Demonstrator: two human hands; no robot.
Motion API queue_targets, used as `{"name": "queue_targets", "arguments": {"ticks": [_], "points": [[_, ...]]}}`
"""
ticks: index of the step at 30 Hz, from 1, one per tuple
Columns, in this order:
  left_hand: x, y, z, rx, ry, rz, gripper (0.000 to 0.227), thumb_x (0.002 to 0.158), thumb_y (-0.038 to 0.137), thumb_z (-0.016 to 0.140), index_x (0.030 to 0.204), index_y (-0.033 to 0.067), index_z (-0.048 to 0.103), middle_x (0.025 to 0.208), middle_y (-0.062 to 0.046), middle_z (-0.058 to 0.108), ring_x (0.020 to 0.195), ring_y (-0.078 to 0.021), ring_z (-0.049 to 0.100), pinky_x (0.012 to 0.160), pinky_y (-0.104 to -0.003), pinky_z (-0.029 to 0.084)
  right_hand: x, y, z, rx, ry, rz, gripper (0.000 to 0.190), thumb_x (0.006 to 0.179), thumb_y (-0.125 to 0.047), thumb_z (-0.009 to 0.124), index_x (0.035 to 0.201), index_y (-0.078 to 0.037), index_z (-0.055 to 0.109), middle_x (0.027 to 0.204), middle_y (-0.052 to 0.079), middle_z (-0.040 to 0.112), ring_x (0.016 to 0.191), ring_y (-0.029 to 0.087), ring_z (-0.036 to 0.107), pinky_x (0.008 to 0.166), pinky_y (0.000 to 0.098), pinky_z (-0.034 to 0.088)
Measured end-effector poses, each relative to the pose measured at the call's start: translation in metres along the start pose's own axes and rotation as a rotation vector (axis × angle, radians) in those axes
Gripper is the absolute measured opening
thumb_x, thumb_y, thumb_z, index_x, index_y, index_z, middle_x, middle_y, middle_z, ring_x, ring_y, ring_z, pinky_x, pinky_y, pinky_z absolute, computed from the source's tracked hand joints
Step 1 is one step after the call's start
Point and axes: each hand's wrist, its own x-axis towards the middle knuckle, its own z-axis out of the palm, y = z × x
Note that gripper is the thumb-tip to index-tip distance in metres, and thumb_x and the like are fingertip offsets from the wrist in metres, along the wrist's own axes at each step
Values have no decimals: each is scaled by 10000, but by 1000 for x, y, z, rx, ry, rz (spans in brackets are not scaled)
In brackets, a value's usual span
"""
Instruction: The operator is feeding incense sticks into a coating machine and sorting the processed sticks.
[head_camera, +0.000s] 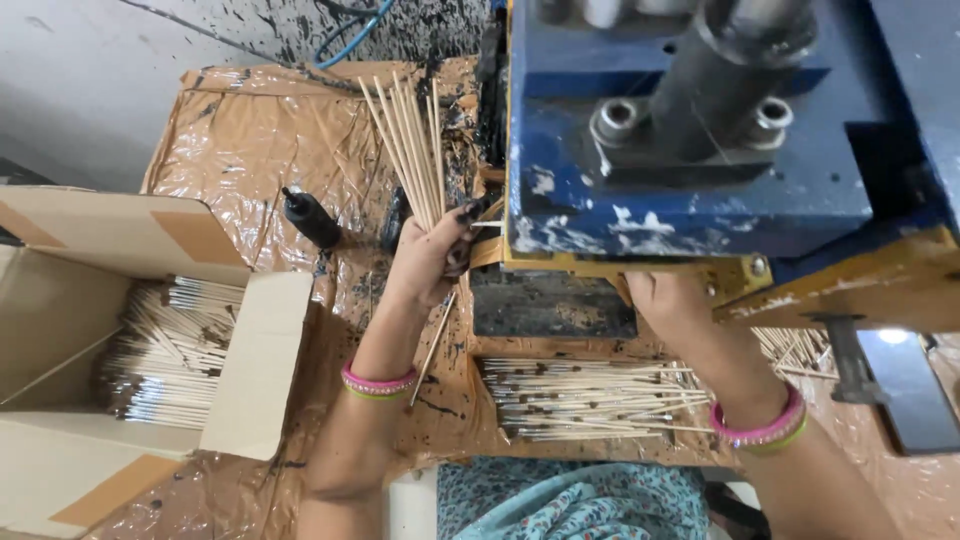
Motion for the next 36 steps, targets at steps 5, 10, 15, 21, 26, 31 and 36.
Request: {"name": "queue_targets", "arguments": {"ticks": [5, 10, 15, 21, 26, 31, 36], "points": [[-24, 18, 18, 176, 148, -11, 228, 966, 230, 721, 844, 45, 666, 622, -1, 589, 424, -57, 452, 362, -214, 324, 9, 105, 78, 167, 246, -49, 147, 1006, -87, 688, 1028, 53, 648, 964, 176, 657, 893, 309, 630, 834, 430, 516], [-82, -27, -64, 381, 308, 228, 256, 1066, 167, 622, 863, 14, 652, 701, -4, 602, 535, -65, 484, 471, -221, 328, -73, -18, -73, -74, 414, -295, 73, 986, -55, 686, 1007, -5, 734, 1042, 131, 710, 981, 277, 687, 865, 402, 539], [-122, -48, -63, 183, 496, 266, 81, 1028, 33, 595, 973, 77, 635, 803, 16, 601, 634, -64, 531, 523, -214, 391, -112, 21, -94, -193, 525, 60, 79, 1003, -36, 685, 928, -19, 669, 882, 127, 685, 837, 282, 684, 770, 357, 547], [-132, -62, -15, 811, -274, 496, 254, 865, -65, 653, 1094, 5, 738, 918, -83, 758, 753, -173, 706, 696, -255, 563, -106, -22, -41, 710, -3, -57, 237, 916, 61, 643, 1097, -80, 701, 942, 38, 758, 809, 80, 730, 681, 234, 591], [-107, -7, -21, 723, -302, 7, 216, 813, -56, 644, 989, -9, 759, 751, -25, 696, 631, -98, 593, 523, -236, 472, -62, -57, -59, 973, -94, -42, 293, 931, 129, 616, 1163, -30, 700, 1066, 69, 678, 909, 124, 672, 729, 253, 604], [-55, 41, -8, 414, 30, 141, 60, 955, 76, 635, 949, 24, 665, 671, -12, 632, 472, -61, 516, 399, -217, 371, 6, -78, -45, 163, 125, -548, 286, 917, 42, 693, 1186, -50, 718, 1065, 64, 721, 1023, 200, 654, 889, 340, 530], [-9, 20, -9, 465, 168, -4, 175, 975, 99, 668, 846, -18, 683, 630, -34, 589, 425, -63, 469, 357, -223, 309, 19, -57, -26, -244, 253, -541, 315, 961, 95, 627, 1231, -22, 741, 1250, 122, 725, 1307, 330, 588, 1112, 433, 491]]}}
